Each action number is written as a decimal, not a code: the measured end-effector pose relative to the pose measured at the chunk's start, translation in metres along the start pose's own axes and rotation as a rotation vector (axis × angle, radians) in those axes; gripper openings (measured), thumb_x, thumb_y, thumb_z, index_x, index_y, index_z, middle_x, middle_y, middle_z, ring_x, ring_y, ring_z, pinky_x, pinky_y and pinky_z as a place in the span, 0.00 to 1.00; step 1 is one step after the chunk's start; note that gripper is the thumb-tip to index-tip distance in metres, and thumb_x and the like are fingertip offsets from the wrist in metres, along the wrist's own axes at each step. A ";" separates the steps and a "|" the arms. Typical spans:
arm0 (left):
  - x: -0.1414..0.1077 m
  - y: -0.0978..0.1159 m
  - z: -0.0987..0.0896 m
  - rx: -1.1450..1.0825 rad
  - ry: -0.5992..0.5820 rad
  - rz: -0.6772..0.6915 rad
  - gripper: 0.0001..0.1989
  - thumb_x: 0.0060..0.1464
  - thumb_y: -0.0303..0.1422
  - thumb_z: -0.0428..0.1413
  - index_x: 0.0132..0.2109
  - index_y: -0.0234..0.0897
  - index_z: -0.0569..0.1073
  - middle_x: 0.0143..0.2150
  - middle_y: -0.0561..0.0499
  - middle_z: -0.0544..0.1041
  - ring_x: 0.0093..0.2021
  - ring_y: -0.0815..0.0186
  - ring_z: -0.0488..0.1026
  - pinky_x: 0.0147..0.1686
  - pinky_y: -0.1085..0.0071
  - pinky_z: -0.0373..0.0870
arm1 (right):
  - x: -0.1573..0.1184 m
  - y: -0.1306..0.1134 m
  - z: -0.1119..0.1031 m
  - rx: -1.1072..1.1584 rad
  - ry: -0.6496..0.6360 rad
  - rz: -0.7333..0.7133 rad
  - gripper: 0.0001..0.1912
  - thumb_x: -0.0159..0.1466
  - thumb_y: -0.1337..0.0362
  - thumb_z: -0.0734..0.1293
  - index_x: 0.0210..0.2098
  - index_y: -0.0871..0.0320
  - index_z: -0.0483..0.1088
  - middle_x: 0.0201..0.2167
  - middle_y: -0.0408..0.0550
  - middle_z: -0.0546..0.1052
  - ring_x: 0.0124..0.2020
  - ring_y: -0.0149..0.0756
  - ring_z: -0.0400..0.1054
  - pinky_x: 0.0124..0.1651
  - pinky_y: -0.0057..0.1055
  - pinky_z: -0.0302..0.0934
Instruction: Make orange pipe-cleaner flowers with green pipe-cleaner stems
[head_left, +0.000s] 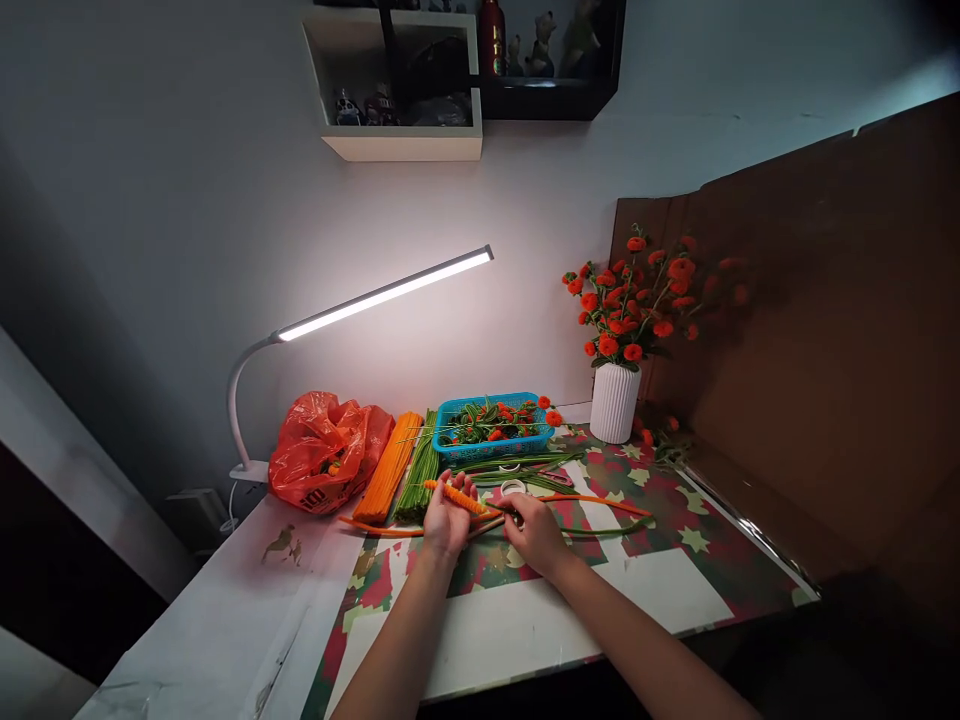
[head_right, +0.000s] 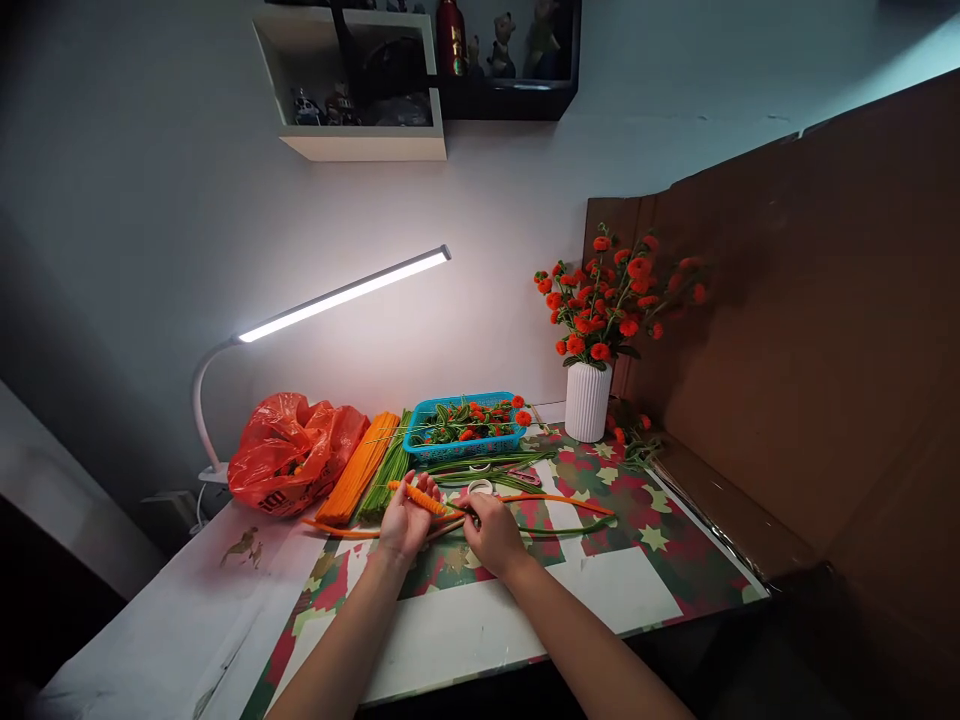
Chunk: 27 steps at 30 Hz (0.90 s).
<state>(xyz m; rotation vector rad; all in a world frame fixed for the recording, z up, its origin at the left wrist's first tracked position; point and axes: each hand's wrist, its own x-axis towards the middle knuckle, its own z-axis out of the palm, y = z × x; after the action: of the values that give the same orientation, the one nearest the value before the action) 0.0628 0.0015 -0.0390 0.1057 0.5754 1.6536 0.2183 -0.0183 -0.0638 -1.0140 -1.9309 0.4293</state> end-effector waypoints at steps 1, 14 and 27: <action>-0.001 0.000 0.000 0.006 -0.025 0.005 0.12 0.62 0.30 0.42 0.38 0.38 0.69 0.33 0.49 0.71 0.31 0.68 0.71 0.32 0.70 0.71 | 0.000 0.001 0.000 0.022 0.005 -0.001 0.13 0.57 0.74 0.60 0.38 0.57 0.71 0.36 0.48 0.77 0.40 0.38 0.70 0.43 0.31 0.63; 0.003 -0.003 -0.009 -0.031 -0.153 -0.078 0.08 0.55 0.21 0.46 0.33 0.34 0.67 0.25 0.54 0.64 0.21 0.75 0.61 0.23 0.79 0.64 | -0.005 -0.007 -0.001 0.060 -0.186 -0.036 0.14 0.62 0.67 0.63 0.46 0.51 0.72 0.36 0.44 0.79 0.36 0.36 0.72 0.38 0.28 0.62; -0.001 -0.003 -0.006 -0.058 -0.114 0.006 0.17 0.64 0.34 0.38 0.33 0.37 0.67 0.25 0.54 0.62 0.21 0.73 0.61 0.22 0.77 0.64 | -0.005 -0.008 0.000 0.027 -0.118 0.004 0.10 0.62 0.66 0.62 0.41 0.54 0.73 0.30 0.44 0.78 0.31 0.34 0.70 0.34 0.26 0.58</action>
<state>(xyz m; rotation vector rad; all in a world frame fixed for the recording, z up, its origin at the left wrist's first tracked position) 0.0627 -0.0015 -0.0454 0.1585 0.4414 1.6573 0.2161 -0.0273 -0.0610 -0.9942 -2.0230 0.5265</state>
